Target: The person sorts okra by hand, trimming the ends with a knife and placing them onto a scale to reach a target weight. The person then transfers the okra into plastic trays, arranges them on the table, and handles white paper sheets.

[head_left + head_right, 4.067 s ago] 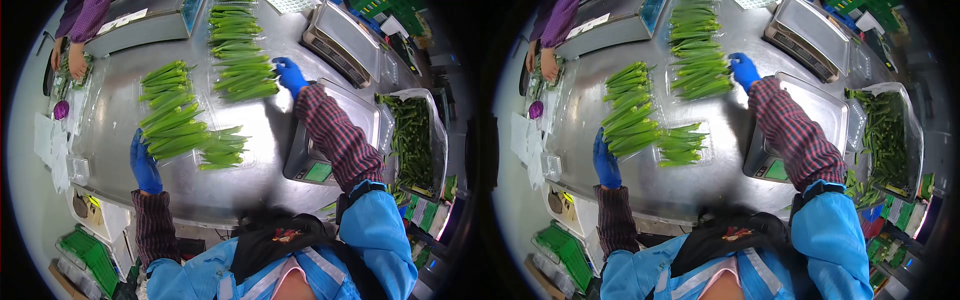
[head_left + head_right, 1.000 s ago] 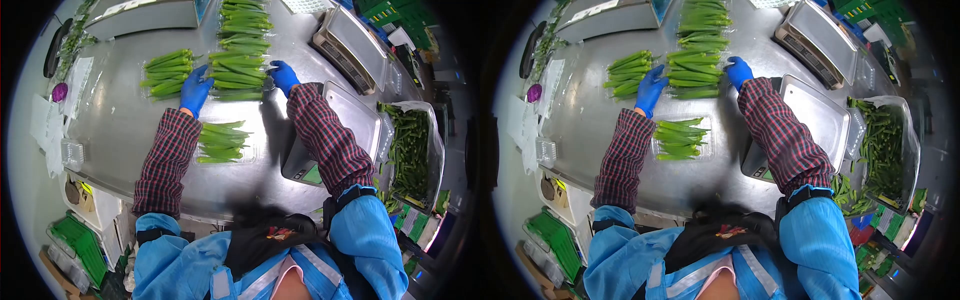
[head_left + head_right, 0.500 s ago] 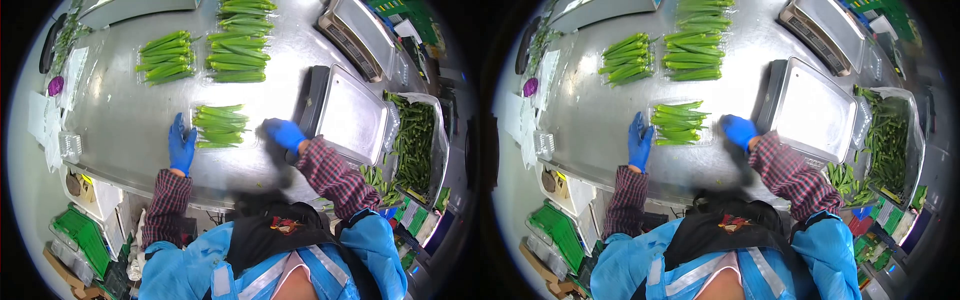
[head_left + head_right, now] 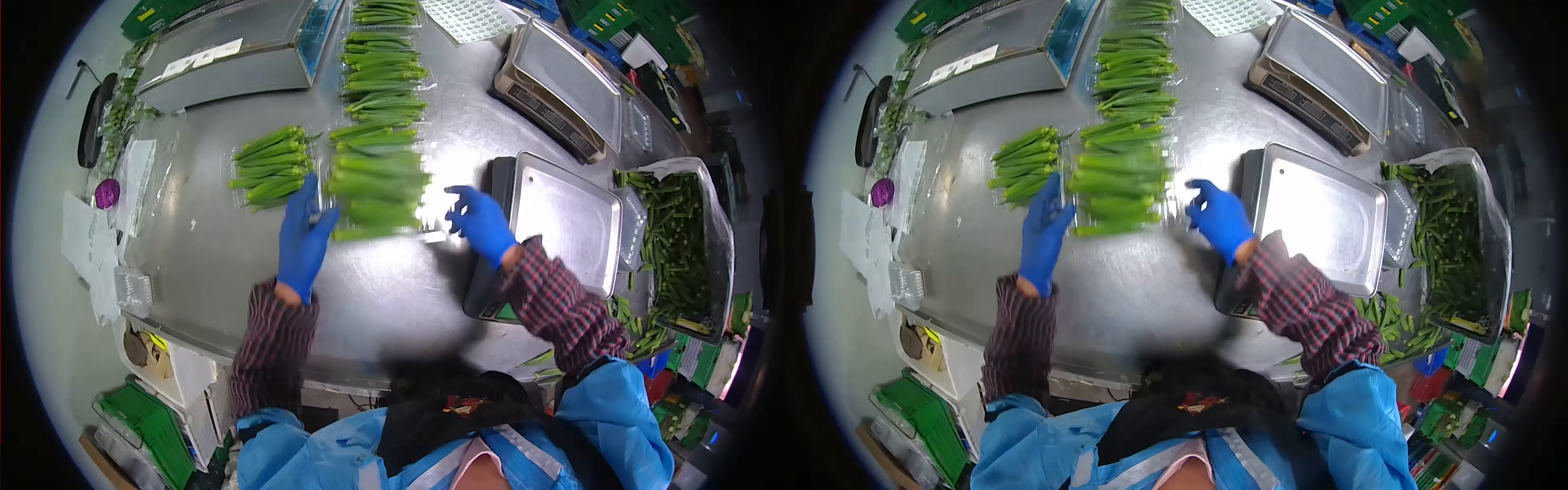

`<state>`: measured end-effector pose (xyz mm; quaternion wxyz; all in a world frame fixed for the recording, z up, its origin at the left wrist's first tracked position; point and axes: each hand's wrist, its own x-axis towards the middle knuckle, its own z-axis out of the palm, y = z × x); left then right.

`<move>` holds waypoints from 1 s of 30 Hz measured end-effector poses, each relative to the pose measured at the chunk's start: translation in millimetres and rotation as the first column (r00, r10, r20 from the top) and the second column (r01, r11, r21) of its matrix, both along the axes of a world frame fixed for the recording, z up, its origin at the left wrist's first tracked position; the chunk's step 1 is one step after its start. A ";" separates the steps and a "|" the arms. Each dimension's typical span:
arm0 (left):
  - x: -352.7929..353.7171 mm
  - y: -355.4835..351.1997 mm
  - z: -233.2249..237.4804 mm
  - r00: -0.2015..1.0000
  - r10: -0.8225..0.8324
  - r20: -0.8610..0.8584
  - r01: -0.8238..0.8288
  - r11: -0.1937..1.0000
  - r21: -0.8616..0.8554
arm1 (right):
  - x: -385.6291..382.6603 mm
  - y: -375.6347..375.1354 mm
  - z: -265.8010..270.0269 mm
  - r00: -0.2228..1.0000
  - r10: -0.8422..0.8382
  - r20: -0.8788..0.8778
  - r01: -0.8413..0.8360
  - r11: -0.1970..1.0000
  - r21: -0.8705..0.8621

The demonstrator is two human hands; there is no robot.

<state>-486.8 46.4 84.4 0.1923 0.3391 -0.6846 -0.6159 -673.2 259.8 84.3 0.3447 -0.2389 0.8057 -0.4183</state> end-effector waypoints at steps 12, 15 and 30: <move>-128.3 -65.2 -28.2 0.962 0.059 0.265 0.050 0.921 -0.386 | -115.7 -88.4 -65.5 0.953 0.007 -0.302 0.040 0.988 0.147; -116.6 -17.8 21.8 0.996 -0.085 0.015 0.082 0.876 -0.475 | -80.8 -52.3 -32.9 0.863 -0.110 -0.492 0.066 0.992 -0.106; -92.5 245.3 260.5 0.924 -0.382 -0.008 0.153 0.390 -0.908 | -62.1 376.4 40.2 0.651 -0.493 -0.577 0.548 0.831 -0.092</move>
